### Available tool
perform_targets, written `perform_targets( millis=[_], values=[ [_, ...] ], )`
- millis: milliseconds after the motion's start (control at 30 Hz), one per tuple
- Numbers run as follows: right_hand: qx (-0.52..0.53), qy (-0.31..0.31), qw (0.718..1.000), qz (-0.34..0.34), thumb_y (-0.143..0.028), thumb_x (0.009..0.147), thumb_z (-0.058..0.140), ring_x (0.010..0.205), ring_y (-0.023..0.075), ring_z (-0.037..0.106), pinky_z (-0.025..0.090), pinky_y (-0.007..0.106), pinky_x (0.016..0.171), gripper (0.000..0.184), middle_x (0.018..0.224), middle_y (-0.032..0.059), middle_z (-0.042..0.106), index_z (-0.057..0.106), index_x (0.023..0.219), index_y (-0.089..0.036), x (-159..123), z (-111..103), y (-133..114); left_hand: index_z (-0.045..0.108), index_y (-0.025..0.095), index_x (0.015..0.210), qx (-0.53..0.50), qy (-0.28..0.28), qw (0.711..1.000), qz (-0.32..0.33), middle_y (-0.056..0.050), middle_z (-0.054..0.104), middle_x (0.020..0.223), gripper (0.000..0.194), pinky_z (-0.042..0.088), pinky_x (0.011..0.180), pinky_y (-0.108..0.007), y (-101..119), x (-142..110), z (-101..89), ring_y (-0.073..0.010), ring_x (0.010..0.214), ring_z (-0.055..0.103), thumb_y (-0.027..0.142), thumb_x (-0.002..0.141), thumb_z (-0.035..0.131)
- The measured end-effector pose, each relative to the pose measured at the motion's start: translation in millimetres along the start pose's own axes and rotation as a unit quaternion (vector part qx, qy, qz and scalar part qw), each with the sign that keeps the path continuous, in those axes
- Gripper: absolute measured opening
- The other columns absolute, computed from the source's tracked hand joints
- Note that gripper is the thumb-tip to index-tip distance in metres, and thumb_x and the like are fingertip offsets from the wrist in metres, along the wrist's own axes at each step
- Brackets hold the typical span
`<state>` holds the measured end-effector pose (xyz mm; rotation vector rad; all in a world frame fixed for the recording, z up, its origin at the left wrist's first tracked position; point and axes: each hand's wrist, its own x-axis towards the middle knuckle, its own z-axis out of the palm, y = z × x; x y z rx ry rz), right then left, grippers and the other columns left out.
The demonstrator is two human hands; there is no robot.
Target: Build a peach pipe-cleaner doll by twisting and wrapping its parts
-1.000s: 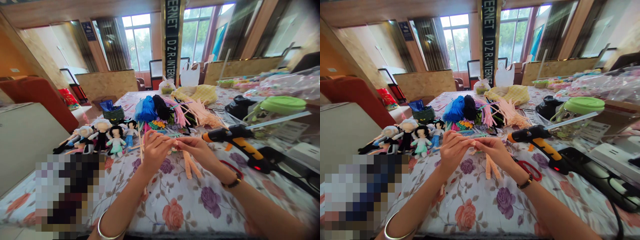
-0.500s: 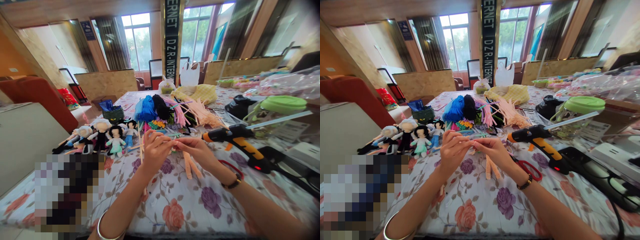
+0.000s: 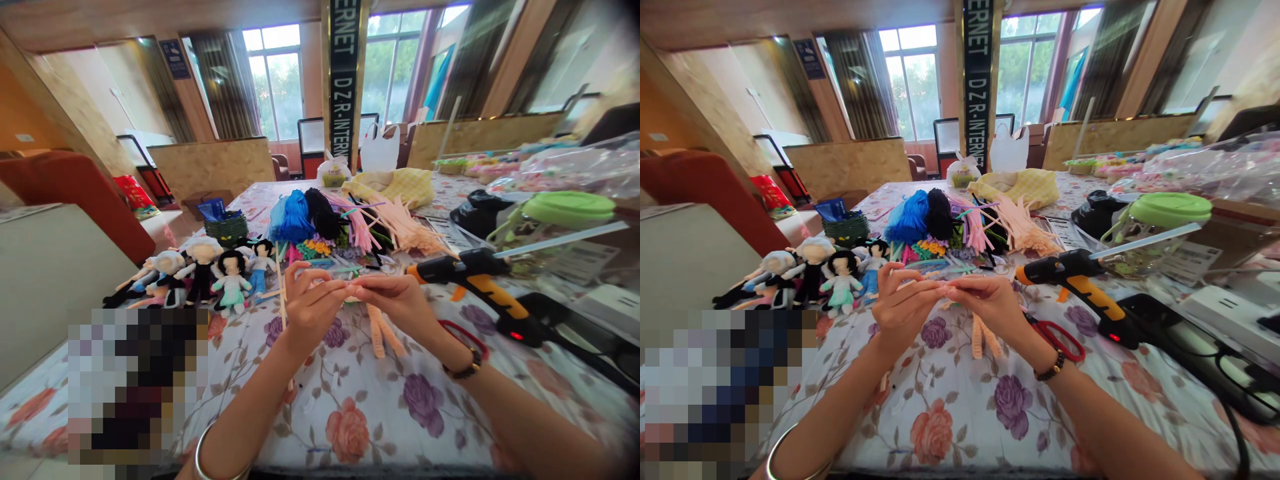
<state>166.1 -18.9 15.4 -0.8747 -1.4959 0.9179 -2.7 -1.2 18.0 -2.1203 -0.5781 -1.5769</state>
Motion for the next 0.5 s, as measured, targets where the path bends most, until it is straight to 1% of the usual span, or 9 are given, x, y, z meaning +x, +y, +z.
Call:
perform_targets(
  millis=[100, 367, 500],
  values=[
    [-0.014, 0.021, 1.0, -0.011, -0.035, 0.069, 0.072, 0.081, 0.0227, 0.068, 0.056, 0.038, 0.078, 0.013, 0.086, 0.0022, 0.074, 0.076, 0.078, -0.027, -0.9, 0.9, -0.1, 0.068, 0.028, 0.083, 0.0, -0.002, 1.0, 0.002, 0.008, 0.073, 0.077, 0.018, 0.037, 0.089, -0.039, 1.2, 1.0, -1.1, -0.0129, 0.073, 0.057, 0.012, 0.072, 0.07],
    [0.006, 0.014, 1.0, -0.006, -0.035, 0.068, 0.073, 0.078, 0.0226, 0.069, 0.057, 0.039, 0.076, 0.011, 0.084, 0.0011, 0.074, 0.076, 0.077, -0.029, -1.3, -0.2, 3.5, 0.068, 0.028, 0.083, -0.005, 0.001, 1.0, 0.003, 0.008, 0.073, 0.078, 0.019, 0.037, 0.089, -0.04, 2.2, 1.7, -2.5, -0.0135, 0.073, 0.057, 0.011, 0.073, 0.069],
    [0.018, 0.008, 1.0, -0.001, -0.033, 0.067, 0.074, 0.073, 0.02, 0.068, 0.057, 0.036, 0.072, 0.01, 0.08, -0.0007, 0.074, 0.076, 0.077, -0.032, -1.1, -2.2, 2.6, 0.068, 0.026, 0.084, -0.013, -0.005, 1.0, 0.009, 0.007, 0.074, 0.079, 0.021, 0.037, 0.089, -0.041, 1.3, 0.9, -3.3, -0.0138, 0.075, 0.057, 0.01, 0.07, 0.071]
  ],
)
